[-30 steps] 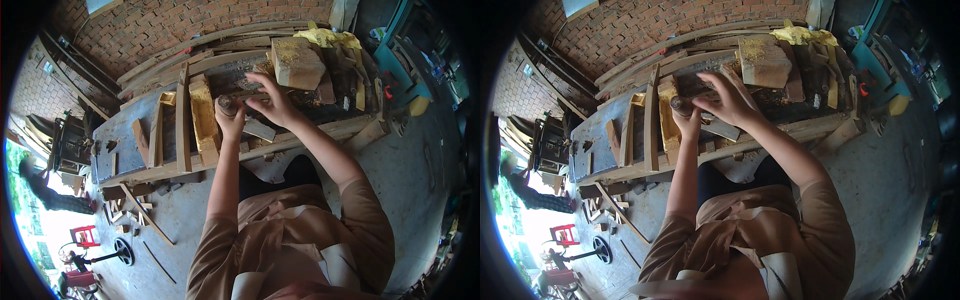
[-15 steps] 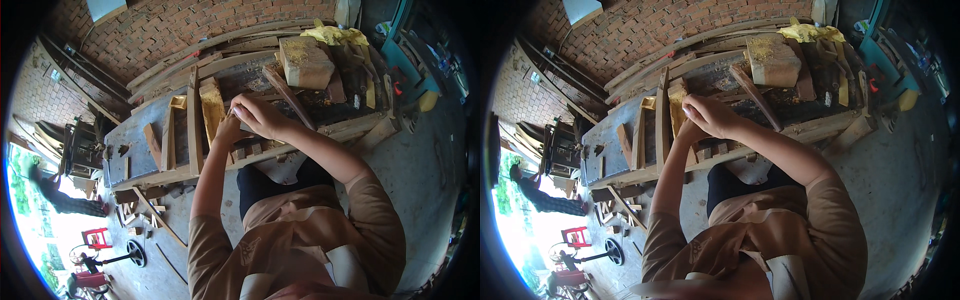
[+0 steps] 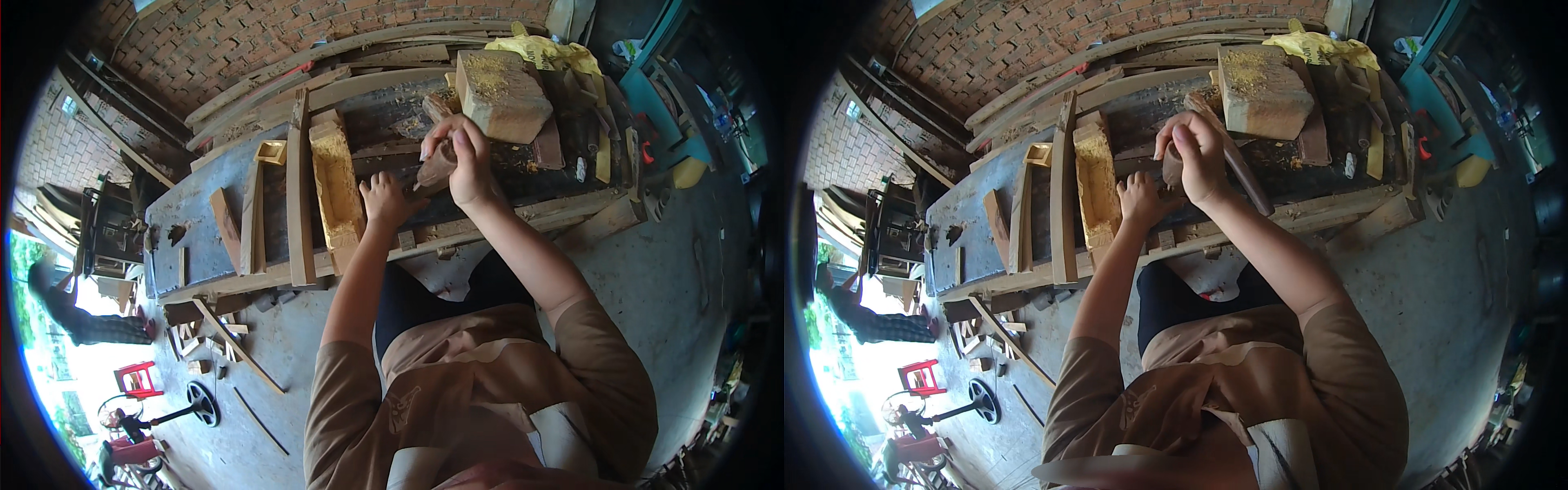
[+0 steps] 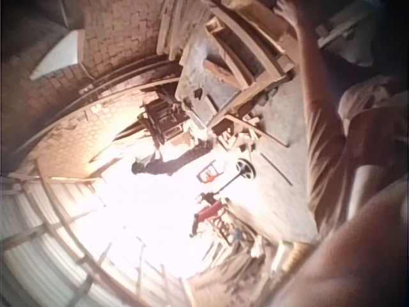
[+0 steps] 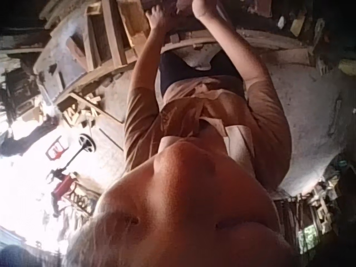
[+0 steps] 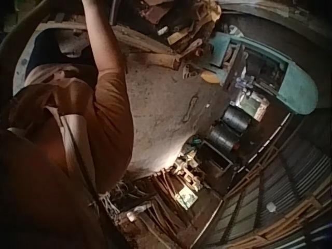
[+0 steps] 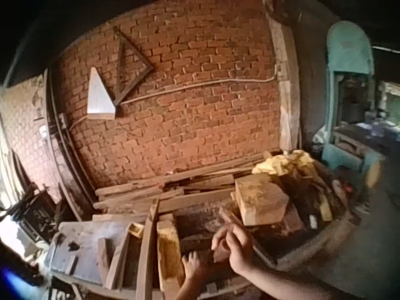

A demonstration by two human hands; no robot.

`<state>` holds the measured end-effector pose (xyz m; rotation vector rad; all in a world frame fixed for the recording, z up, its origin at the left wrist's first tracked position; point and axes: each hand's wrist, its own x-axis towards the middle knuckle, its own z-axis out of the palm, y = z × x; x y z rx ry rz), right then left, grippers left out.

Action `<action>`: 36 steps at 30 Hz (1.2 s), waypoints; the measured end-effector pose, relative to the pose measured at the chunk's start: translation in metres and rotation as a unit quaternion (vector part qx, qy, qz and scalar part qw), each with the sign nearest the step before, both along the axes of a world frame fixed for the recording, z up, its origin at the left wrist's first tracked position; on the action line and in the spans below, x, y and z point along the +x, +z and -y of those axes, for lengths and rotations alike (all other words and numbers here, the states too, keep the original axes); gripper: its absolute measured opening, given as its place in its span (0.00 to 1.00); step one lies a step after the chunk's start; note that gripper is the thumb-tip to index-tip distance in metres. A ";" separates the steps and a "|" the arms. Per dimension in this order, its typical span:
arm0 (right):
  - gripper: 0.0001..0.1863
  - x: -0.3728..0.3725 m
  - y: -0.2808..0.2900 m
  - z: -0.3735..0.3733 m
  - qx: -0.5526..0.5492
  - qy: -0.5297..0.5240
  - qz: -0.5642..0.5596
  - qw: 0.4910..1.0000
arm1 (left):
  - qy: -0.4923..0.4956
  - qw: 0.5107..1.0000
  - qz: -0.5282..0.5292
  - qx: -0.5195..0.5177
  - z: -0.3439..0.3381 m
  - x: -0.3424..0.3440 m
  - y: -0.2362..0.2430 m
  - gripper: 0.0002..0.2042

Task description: The recorder is using a chisel and a wooden mallet to carve into a piece of wood on a workbench.

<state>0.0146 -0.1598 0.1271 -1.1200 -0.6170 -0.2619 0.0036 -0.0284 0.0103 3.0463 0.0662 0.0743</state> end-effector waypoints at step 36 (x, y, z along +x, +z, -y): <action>0.04 -0.059 -0.043 0.065 -0.096 0.100 0.062 0.988 | 0.025 0.985 -0.017 -0.172 0.003 0.016 -0.019 0.39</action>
